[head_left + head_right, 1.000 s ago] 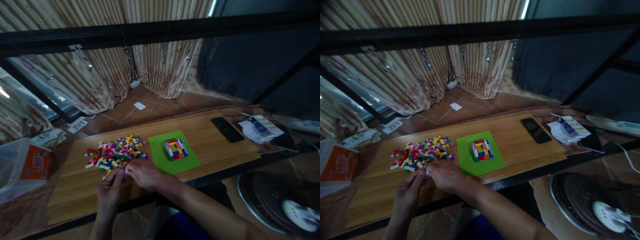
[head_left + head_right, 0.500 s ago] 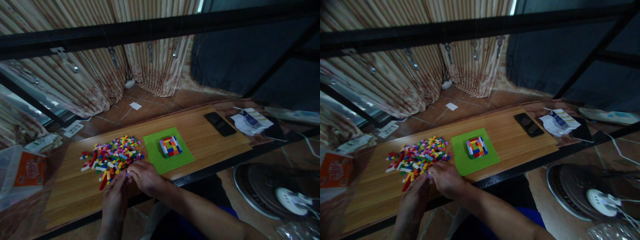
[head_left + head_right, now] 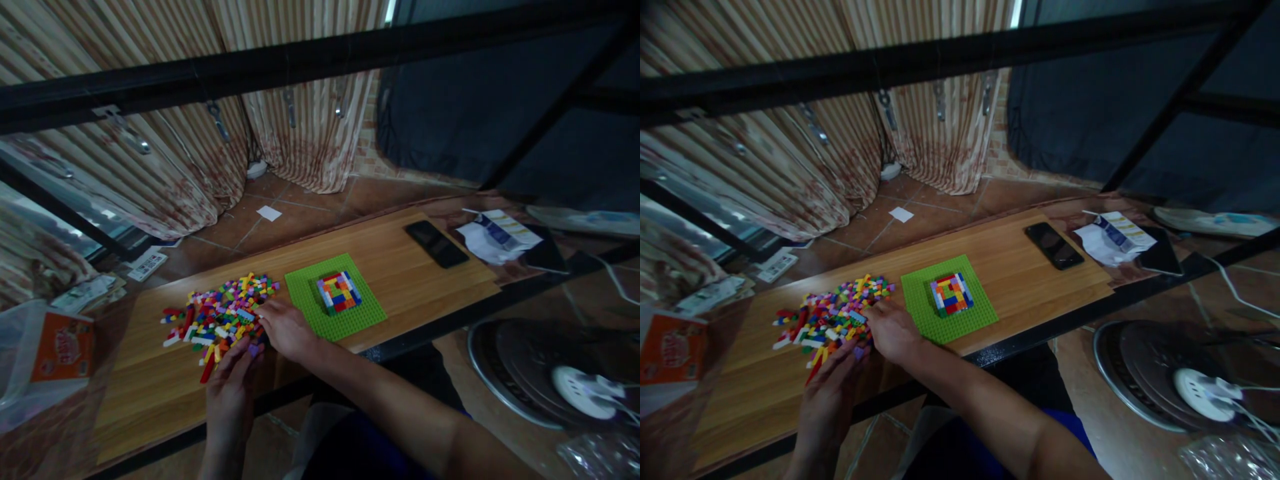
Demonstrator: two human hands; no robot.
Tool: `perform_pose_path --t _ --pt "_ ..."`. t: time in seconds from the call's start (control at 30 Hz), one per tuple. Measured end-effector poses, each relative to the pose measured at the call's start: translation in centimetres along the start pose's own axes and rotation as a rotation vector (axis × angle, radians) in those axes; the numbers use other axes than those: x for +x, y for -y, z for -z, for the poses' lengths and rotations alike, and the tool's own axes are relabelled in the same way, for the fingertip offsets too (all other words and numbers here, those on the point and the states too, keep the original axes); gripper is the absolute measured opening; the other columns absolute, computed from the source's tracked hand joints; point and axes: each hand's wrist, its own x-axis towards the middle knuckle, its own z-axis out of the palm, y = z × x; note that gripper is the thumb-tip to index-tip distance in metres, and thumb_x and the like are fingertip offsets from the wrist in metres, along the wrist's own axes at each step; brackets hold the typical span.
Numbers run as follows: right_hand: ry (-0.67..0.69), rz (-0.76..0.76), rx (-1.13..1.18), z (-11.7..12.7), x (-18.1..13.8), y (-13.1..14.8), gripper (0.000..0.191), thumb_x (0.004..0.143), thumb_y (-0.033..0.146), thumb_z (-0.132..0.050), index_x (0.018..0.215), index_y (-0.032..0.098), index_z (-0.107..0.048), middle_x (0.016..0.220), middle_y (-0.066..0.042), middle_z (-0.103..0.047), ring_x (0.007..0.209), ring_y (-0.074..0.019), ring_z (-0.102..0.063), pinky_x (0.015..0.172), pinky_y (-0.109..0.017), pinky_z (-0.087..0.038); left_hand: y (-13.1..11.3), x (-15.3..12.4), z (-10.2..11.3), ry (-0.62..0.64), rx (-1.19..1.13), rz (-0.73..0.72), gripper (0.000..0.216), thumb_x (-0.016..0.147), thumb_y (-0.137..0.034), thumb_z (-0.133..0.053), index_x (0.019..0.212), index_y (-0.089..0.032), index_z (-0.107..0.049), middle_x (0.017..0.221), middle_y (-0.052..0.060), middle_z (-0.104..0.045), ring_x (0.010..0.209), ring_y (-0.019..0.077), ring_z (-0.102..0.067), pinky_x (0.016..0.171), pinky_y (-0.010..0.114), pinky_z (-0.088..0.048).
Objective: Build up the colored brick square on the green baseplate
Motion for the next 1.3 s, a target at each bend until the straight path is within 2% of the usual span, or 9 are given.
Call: perform_pose_path --t 0.2,0.3,0.4,0.5,0.63,0.77,0.93,1.13,1.3 --pt "-0.093 -0.017 0.17 1.5 -3.9 0.5 0.021 0.095 0.017 -0.045 0.087 0.018 -0.064 0.093 -0.006 -0.065 0.091 -0.0159 -0.058 0.088 -0.03 -0.045 0.5 0.1 -0.4 0.061 0.078 0.007 0.035 0.064 -0.018 -0.078 0.098 -0.015 -0.07 0.097 0.005 -0.073 0.088 0.0146 -0.068 0.083 0.026 -0.055" --pt "-0.09 -0.01 0.279 3.0 -6.2 0.8 0.016 0.094 0.02 -0.051 0.101 0.019 -0.065 0.102 -0.005 -0.066 0.099 -0.015 -0.059 0.092 -0.029 -0.046 0.9 -0.1 -0.6 0.175 0.157 -0.022 0.043 0.062 -0.027 -0.082 0.101 -0.017 -0.069 0.099 0.004 -0.072 0.093 0.0167 -0.067 0.084 0.027 -0.054" --pt "-0.054 -0.015 0.313 4.4 -8.3 0.5 0.022 0.092 0.02 -0.054 0.112 0.02 -0.064 0.106 -0.006 -0.066 0.102 -0.0158 -0.058 0.092 -0.03 -0.047 1.3 -0.6 -1.2 0.336 0.279 -0.046 0.048 0.063 -0.033 -0.082 0.107 -0.018 -0.068 0.104 0.006 -0.071 0.1 0.0198 -0.065 0.087 0.03 -0.053" --pt "-0.042 -0.057 0.32 5.8 -10.0 -0.4 0.023 0.091 0.017 -0.055 0.112 0.021 -0.066 0.102 -0.006 -0.065 0.098 -0.0156 -0.06 0.087 -0.03 -0.05 1.7 -1.5 -2.6 0.482 0.37 -0.027 0.052 0.066 -0.035 -0.079 0.114 -0.017 -0.065 0.104 0.008 -0.069 0.097 0.021 -0.065 0.083 0.032 -0.054" --pt "-0.048 -0.151 0.305 7.8 -11.7 -1.7 0.024 0.091 0.017 -0.057 0.112 0.023 -0.066 0.099 -0.005 -0.066 0.094 -0.0158 -0.062 0.083 -0.03 -0.051 2.5 -2.6 -5.3 0.587 0.414 -0.036 0.048 0.069 -0.034 -0.075 0.113 -0.017 -0.064 0.103 0.008 -0.067 0.089 0.0193 -0.066 0.077 0.031 -0.055" --pt "-0.107 -0.204 0.265 10.2 -12.2 -3.5 0.021 0.093 0.022 -0.054 0.108 0.025 -0.068 0.098 -0.004 -0.067 0.092 -0.0158 -0.063 0.082 -0.031 -0.052 3.5 -3.4 -8.0 0.644 0.386 -0.071 0.047 0.071 -0.035 -0.072 0.113 -0.016 -0.062 0.103 0.008 -0.066 0.081 0.0176 -0.067 0.071 0.03 -0.056" --pt "-0.36 -0.252 0.033 11.5 -11.1 -7.7 0.02 0.089 0.025 -0.058 0.103 0.027 -0.072 0.103 -0.007 -0.063 0.101 -0.0227 -0.059 0.091 -0.043 -0.049 4.4 -4.1 -10.5 0.717 0.439 -0.076 0.054 0.08 -0.038 -0.062 0.128 -0.016 -0.051 0.072 -0.002 -0.06 0.053 0.0095 -0.056 0.05 0.021 -0.046" --pt "-0.368 -0.266 -0.021 11.0 -10.3 -10.3 0.02 0.087 0.023 -0.06 0.101 0.026 -0.074 0.114 -0.009 -0.058 0.111 -0.0249 -0.054 0.098 -0.045 -0.046 6.0 -4.5 -12.6 0.807 0.483 -0.005 0.07 0.085 -0.03 -0.055 0.148 -0.017 -0.027 0.068 -0.005 -0.058 0.048 0.0066 -0.049 0.046 0.019 -0.039" --pt "-0.394 -0.307 0.027 10.6 -10.6 -10.8 0.025 0.085 0.022 -0.061 0.106 0.028 -0.072 0.123 -0.008 -0.057 0.117 -0.0241 -0.052 0.102 -0.047 -0.043 7.3 -4.0 -13.5 0.843 0.467 0.012 0.074 0.086 -0.028 -0.054 0.151 -0.02 -0.02 0.069 -0.005 -0.058 0.046 0.0054 -0.047 0.045 0.018 -0.037"
